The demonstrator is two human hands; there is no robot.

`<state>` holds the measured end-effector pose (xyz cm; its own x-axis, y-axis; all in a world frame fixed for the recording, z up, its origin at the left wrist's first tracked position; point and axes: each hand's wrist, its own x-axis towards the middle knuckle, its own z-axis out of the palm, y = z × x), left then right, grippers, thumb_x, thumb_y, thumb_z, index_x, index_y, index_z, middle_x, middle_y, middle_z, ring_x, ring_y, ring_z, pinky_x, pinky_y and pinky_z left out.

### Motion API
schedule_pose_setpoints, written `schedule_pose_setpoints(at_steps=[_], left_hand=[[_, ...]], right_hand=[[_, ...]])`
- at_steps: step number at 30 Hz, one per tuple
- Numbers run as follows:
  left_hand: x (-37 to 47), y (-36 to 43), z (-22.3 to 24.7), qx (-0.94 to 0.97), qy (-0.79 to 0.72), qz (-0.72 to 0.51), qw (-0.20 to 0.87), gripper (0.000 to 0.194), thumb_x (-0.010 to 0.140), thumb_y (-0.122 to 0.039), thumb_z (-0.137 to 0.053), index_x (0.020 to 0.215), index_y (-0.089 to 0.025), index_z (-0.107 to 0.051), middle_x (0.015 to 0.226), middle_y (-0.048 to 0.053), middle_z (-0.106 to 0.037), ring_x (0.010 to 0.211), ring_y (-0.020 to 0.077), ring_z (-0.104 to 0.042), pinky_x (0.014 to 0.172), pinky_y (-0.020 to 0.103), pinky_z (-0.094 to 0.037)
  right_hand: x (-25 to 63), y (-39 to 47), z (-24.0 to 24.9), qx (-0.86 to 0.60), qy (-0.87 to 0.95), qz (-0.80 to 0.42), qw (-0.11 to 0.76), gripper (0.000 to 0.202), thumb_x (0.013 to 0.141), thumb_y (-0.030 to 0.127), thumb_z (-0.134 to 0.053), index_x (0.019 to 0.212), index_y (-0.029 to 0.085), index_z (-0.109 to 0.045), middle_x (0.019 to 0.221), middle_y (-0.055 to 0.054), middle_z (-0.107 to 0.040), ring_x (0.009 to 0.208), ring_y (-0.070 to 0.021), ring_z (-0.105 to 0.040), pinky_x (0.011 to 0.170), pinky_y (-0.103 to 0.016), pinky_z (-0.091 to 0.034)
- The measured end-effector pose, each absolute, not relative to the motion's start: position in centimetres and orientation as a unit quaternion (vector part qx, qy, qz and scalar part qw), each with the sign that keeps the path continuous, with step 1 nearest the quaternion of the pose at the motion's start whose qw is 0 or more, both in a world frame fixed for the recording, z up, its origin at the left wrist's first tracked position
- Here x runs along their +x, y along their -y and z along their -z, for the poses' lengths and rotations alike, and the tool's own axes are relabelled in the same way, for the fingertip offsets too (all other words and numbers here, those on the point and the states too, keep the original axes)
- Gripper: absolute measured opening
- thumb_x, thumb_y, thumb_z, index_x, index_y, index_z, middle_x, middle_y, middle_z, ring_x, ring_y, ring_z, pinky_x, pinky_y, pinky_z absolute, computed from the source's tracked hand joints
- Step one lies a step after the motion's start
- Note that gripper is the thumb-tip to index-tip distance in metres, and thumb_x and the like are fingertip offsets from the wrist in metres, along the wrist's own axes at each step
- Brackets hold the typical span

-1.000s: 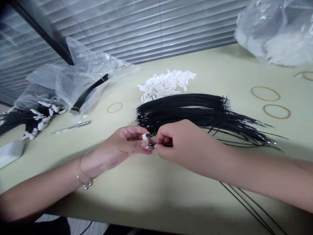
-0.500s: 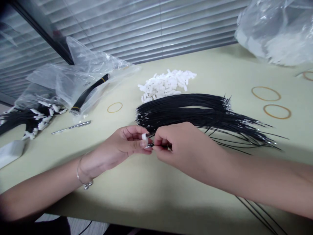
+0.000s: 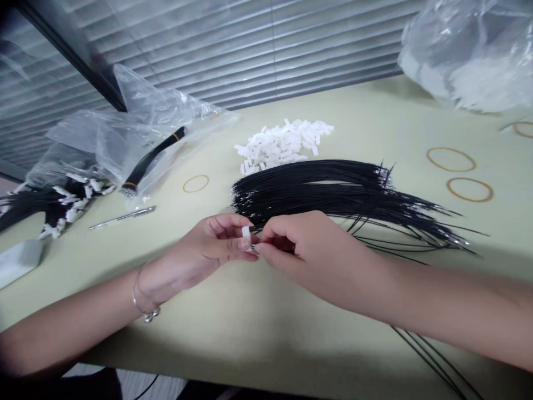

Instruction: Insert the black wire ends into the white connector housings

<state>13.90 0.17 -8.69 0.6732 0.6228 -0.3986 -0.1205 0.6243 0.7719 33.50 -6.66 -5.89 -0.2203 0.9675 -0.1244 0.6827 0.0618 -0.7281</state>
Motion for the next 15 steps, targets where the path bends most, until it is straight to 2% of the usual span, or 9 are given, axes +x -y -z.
schedule_pose_setpoints(at_steps=[6, 15], left_hand=[[13.94, -0.20, 8.58, 0.368, -0.337, -0.217, 0.839, 0.029, 0.064, -0.013, -0.090, 0.086, -0.013, -0.070, 0.074, 0.001, -0.074, 0.069, 0.0131, -0.071, 0.074, 0.029, -0.059], [13.83, -0.31, 8.67, 0.376, -0.338, -0.209, 0.837, 0.028, 0.066, -0.014, -0.089, 0.087, -0.014, -0.071, 0.076, 0.001, -0.075, 0.070, 0.0133, -0.072, 0.077, 0.031, -0.060]], right_hand=[[33.82, 6.72, 5.96, -0.585, 0.713, -0.336, 0.190, 0.026, 0.090, 0.033, -0.051, 0.071, 0.021, -0.064, 0.055, 0.004, -0.054, 0.048, -0.0094, -0.040, 0.045, -0.024, -0.025], [33.79, 6.54, 5.96, -0.572, 0.745, -0.296, 0.176, 0.025, 0.088, 0.027, -0.049, 0.066, 0.021, -0.057, 0.053, 0.005, -0.051, 0.049, -0.0097, -0.040, 0.046, -0.025, -0.026]])
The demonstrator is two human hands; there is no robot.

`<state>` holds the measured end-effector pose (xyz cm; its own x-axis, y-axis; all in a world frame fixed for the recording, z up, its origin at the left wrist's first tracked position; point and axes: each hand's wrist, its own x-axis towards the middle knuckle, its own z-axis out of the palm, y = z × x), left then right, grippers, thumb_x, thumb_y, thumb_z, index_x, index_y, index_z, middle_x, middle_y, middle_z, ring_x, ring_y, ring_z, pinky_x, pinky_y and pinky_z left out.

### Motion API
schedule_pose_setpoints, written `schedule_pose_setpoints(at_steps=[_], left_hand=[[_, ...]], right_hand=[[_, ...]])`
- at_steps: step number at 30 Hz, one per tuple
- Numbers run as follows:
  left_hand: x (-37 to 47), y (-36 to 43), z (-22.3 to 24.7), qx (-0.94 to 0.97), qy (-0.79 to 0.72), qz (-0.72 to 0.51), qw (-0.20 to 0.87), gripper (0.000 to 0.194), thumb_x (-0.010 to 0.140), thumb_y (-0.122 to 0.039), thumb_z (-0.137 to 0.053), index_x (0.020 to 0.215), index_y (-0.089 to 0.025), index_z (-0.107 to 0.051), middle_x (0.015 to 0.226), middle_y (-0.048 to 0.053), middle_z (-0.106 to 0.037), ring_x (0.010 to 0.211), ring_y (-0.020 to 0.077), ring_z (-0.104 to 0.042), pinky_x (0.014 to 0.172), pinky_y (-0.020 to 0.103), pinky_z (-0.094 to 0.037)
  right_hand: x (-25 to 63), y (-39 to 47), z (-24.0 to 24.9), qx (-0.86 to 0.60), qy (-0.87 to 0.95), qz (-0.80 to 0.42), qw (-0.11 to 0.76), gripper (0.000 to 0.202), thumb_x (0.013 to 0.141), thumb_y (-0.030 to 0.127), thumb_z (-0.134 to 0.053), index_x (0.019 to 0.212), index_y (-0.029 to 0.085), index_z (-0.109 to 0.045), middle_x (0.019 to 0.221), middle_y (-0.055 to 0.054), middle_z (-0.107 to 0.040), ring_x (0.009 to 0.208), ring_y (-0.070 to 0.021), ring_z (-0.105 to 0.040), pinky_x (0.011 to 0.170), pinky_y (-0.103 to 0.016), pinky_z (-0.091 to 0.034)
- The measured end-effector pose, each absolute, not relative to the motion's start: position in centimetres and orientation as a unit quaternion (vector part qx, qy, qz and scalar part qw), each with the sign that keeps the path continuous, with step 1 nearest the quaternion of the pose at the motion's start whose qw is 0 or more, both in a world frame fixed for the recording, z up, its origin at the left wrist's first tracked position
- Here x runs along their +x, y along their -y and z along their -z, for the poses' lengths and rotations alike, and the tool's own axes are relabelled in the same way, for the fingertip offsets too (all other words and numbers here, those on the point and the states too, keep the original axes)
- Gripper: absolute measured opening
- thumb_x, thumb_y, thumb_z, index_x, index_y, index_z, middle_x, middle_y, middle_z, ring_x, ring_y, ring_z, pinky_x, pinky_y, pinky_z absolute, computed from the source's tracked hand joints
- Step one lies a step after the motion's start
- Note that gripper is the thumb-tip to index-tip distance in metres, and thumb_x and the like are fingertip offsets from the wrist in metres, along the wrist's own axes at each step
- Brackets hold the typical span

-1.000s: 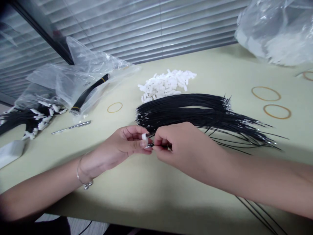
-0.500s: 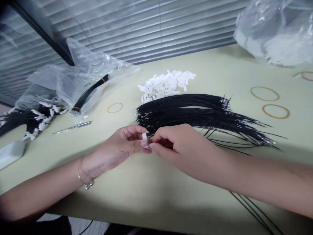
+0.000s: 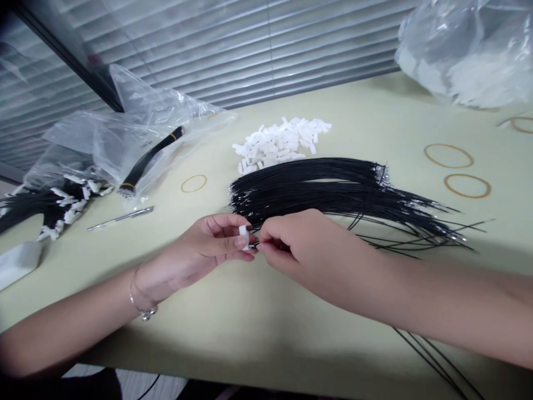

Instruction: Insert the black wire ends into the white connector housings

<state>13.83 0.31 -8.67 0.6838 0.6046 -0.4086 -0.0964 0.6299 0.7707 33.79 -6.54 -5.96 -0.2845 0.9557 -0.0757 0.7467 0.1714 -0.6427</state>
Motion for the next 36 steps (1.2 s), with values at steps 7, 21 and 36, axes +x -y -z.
schedule_pose_setpoints(at_steps=[7, 21, 36], left_hand=[[13.88, -0.31, 8.72, 0.397, -0.343, -0.194, 0.829, 0.030, 0.065, -0.015, -0.090, 0.088, -0.014, -0.070, 0.074, 0.001, -0.074, 0.069, 0.0134, -0.071, 0.076, 0.032, -0.060], [13.77, -0.39, 8.69, 0.408, -0.341, -0.172, 0.829, 0.030, 0.065, -0.014, -0.089, 0.088, -0.013, -0.070, 0.076, 0.002, -0.074, 0.069, 0.0135, -0.071, 0.076, 0.032, -0.059], [14.09, 0.13, 8.69, 0.411, -0.339, -0.217, 0.818, 0.031, 0.061, -0.017, -0.092, 0.084, -0.014, -0.070, 0.074, 0.000, -0.072, 0.072, 0.0114, -0.068, 0.075, 0.028, -0.058]], right_hand=[[33.56, 6.31, 5.63, -0.571, 0.753, -0.290, 0.151, 0.021, 0.083, 0.024, -0.051, 0.064, 0.021, -0.059, 0.052, 0.004, -0.051, 0.046, -0.0102, -0.040, 0.043, -0.026, -0.023], [33.26, 6.35, 5.56, -0.555, 0.784, -0.242, 0.138, 0.020, 0.081, 0.017, -0.051, 0.062, 0.020, -0.058, 0.056, 0.003, -0.055, 0.049, -0.0100, -0.044, 0.048, -0.026, -0.025], [33.83, 6.51, 5.61, -0.600, 0.677, -0.393, 0.167, 0.016, 0.084, 0.031, -0.055, 0.073, 0.023, -0.064, 0.059, 0.004, -0.055, 0.052, -0.0117, -0.045, 0.045, -0.025, -0.029]])
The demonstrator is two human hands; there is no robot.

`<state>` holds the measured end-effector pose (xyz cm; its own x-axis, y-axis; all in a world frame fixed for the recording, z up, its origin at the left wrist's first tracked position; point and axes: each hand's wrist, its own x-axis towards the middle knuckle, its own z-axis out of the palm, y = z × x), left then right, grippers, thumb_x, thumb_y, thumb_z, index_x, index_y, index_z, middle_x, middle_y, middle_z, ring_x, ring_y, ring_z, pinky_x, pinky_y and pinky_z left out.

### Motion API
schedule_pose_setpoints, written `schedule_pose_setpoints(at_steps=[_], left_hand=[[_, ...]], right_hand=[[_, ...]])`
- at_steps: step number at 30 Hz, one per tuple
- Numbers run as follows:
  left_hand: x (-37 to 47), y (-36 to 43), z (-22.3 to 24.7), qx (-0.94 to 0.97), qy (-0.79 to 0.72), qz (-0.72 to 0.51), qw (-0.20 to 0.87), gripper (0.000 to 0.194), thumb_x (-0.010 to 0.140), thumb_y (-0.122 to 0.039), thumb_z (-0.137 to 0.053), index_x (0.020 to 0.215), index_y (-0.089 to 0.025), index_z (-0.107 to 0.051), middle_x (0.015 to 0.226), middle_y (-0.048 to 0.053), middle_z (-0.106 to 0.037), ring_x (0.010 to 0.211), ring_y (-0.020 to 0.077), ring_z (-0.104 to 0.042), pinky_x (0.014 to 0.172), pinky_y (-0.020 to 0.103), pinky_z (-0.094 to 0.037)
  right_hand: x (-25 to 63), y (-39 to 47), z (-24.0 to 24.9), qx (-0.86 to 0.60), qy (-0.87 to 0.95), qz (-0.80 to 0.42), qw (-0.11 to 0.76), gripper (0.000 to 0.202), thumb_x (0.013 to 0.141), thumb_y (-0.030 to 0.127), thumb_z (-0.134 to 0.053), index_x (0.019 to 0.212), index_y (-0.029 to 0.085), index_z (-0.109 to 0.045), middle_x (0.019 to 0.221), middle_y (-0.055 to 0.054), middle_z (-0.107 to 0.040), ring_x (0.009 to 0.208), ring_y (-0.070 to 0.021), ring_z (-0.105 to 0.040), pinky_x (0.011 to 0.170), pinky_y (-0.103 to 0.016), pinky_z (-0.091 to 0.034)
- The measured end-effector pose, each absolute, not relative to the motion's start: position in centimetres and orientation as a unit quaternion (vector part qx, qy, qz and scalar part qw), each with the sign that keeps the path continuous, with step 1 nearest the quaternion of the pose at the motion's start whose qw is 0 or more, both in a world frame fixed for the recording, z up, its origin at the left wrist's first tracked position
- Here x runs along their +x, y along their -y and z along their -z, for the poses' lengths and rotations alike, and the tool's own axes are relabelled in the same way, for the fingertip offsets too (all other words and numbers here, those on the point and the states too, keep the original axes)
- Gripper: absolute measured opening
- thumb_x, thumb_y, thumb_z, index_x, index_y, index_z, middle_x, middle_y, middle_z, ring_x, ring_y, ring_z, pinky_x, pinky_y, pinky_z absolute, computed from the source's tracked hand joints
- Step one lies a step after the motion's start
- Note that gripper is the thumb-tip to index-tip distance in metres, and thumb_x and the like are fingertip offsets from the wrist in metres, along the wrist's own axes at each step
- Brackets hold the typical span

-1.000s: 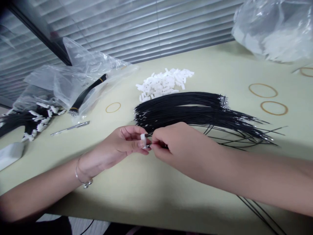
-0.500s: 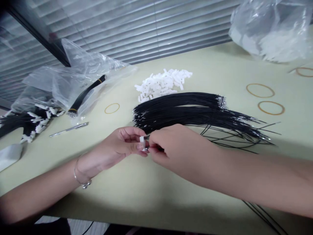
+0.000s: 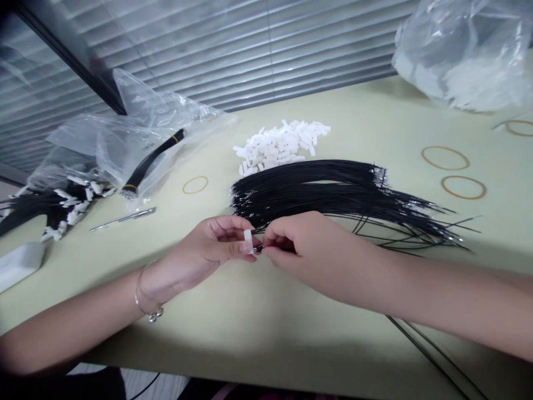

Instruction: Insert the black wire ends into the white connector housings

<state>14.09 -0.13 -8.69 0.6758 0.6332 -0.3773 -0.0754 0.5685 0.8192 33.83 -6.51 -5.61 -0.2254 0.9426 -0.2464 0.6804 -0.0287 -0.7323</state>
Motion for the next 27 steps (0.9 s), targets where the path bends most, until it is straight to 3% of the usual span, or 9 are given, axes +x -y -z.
schedule_pose_setpoints(at_steps=[15, 27], left_hand=[[13.79, -0.10, 9.11, 0.419, -0.333, -0.198, 0.821, 0.030, 0.063, -0.017, -0.090, 0.086, -0.013, -0.071, 0.076, 0.000, -0.074, 0.068, 0.0110, -0.069, 0.078, 0.030, -0.057], [13.82, 0.35, 8.94, 0.439, -0.310, -0.222, 0.813, 0.029, 0.062, -0.014, -0.091, 0.084, -0.013, -0.071, 0.073, -0.001, -0.075, 0.064, 0.0080, -0.069, 0.068, 0.020, -0.057]], right_hand=[[33.86, 6.60, 6.05, -0.601, 0.681, -0.378, 0.181, 0.013, 0.078, 0.028, -0.057, 0.068, 0.023, -0.061, 0.058, 0.004, -0.053, 0.053, -0.0118, -0.044, 0.048, -0.026, -0.030], [33.69, 6.71, 5.95, -0.596, 0.648, -0.433, 0.193, 0.017, 0.081, 0.033, -0.055, 0.069, 0.022, -0.062, 0.057, 0.004, -0.049, 0.049, -0.0105, -0.038, 0.044, -0.025, -0.024]])
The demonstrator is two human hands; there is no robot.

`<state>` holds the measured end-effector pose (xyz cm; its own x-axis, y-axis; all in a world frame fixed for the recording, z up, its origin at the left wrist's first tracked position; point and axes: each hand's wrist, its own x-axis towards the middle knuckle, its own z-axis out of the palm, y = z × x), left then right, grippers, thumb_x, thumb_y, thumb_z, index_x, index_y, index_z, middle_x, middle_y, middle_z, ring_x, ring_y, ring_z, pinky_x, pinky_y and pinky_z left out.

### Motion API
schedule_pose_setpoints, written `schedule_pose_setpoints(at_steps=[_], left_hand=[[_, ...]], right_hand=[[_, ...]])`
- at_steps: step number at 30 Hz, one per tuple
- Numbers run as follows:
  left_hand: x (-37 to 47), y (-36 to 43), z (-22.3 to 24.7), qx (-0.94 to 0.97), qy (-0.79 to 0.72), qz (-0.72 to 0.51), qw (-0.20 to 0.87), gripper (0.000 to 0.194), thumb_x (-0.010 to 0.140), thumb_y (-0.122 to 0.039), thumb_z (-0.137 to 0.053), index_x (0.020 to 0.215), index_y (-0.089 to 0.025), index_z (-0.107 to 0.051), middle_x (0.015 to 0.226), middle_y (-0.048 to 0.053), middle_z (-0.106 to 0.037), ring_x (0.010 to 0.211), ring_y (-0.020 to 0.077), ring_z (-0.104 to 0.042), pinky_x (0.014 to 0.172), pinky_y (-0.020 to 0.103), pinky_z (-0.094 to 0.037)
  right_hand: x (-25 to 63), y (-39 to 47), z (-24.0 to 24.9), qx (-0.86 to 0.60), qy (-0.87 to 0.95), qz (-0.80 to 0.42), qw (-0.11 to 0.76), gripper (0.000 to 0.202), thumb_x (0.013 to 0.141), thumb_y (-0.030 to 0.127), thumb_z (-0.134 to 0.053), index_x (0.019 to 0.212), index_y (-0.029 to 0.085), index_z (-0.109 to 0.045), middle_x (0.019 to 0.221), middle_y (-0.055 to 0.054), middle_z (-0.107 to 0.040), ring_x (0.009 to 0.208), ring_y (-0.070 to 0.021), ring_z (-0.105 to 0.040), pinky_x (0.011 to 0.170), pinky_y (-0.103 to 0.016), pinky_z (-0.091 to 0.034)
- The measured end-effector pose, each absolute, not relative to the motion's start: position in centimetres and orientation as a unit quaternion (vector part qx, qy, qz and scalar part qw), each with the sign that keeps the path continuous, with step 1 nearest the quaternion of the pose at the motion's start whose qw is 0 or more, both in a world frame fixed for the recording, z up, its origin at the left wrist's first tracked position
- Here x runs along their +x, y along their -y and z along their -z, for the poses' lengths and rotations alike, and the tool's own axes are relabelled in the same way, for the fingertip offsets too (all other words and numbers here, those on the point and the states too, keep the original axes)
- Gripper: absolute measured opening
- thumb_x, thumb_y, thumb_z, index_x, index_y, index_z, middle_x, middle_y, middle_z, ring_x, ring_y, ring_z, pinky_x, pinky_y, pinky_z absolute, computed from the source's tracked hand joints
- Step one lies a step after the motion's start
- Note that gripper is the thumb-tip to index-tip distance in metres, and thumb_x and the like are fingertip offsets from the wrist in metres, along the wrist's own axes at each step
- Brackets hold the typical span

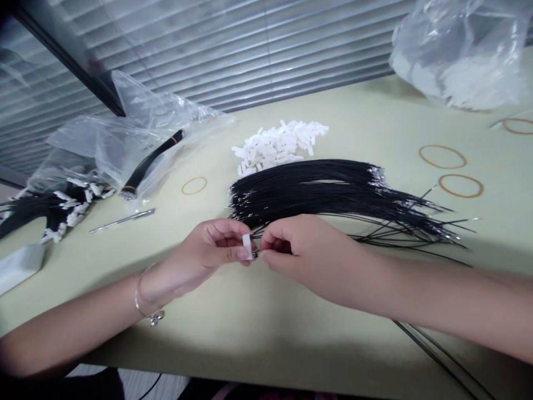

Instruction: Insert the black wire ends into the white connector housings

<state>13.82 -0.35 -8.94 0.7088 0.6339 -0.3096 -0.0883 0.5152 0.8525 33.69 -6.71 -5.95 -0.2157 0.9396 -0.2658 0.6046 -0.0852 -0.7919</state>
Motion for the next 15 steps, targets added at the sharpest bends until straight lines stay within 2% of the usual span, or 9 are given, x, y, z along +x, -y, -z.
schedule_pose_setpoints(at_steps=[11, 15], left_hand=[[13.68, 1.25, 8.68, 0.451, -0.297, -0.213, 0.814, 0.026, 0.063, -0.008, -0.089, 0.081, -0.014, -0.072, 0.071, -0.001, -0.075, 0.065, 0.0070, -0.070, 0.066, 0.016, -0.055], [13.88, 1.09, 8.77, 0.441, -0.309, -0.221, 0.813, 0.028, 0.060, -0.012, -0.092, 0.081, -0.013, -0.072, 0.071, -0.001, -0.074, 0.063, 0.0082, -0.068, 0.066, 0.020, -0.054]], right_hand=[[33.57, 7.65, 6.79, -0.559, 0.660, -0.444, 0.233, 0.021, 0.083, 0.032, -0.054, 0.069, 0.022, -0.064, 0.057, 0.004, -0.052, 0.051, -0.0096, -0.042, 0.046, -0.024, -0.028], [33.51, 7.42, 6.62, -0.566, 0.663, -0.430, 0.233, 0.020, 0.083, 0.031, -0.055, 0.068, 0.021, -0.064, 0.058, 0.004, -0.054, 0.052, -0.0091, -0.043, 0.047, -0.023, -0.028]])
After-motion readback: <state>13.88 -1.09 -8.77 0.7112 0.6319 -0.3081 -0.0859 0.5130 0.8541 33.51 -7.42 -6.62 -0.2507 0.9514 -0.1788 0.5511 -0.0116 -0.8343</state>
